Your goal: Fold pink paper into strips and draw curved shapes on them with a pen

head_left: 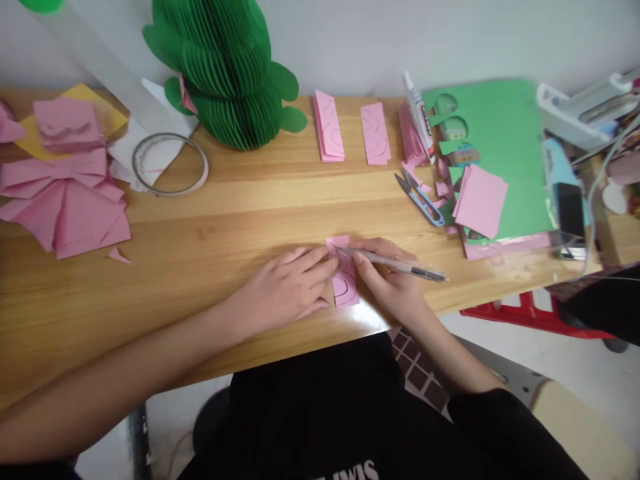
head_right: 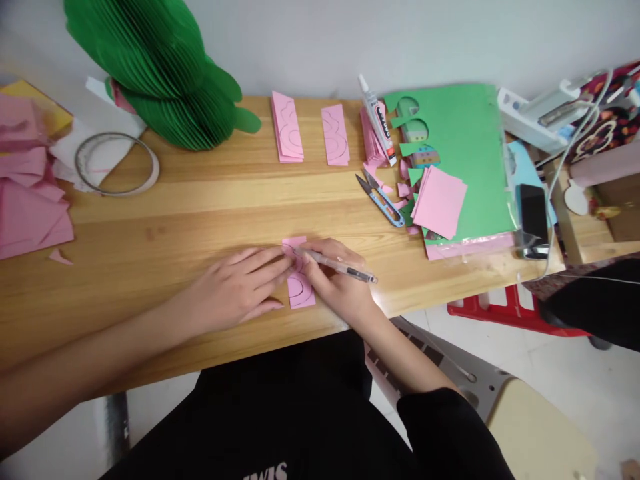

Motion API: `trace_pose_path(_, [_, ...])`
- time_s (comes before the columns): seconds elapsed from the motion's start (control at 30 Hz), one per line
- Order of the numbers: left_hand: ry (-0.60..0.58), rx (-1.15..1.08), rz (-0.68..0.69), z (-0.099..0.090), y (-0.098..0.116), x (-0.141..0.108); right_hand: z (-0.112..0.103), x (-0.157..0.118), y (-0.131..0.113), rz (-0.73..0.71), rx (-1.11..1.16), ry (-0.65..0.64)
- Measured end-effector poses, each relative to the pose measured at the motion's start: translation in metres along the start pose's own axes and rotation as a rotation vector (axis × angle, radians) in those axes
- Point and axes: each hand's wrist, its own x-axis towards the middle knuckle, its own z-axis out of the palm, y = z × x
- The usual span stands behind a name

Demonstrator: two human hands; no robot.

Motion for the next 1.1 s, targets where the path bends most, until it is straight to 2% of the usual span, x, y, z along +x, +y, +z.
trace_pose_path(0.43, [0.051,-0.007,0.025,0.001,-0.001,0.001,-0.003,-0.008,-0.001,0.026,-0.001,0.004])
trace_pose_path(0.8, [-0.044,-0.037,0.003,-0.003,-0.001,0.001,-0.006,-0.015,0.001,0.048,0.009,0.037])
trace_pose_path(1.1, [-0.031,-0.034,0.025,-0.005,-0.001,0.002,-0.006,-0.024,0.001,0.062,-0.002,0.055])
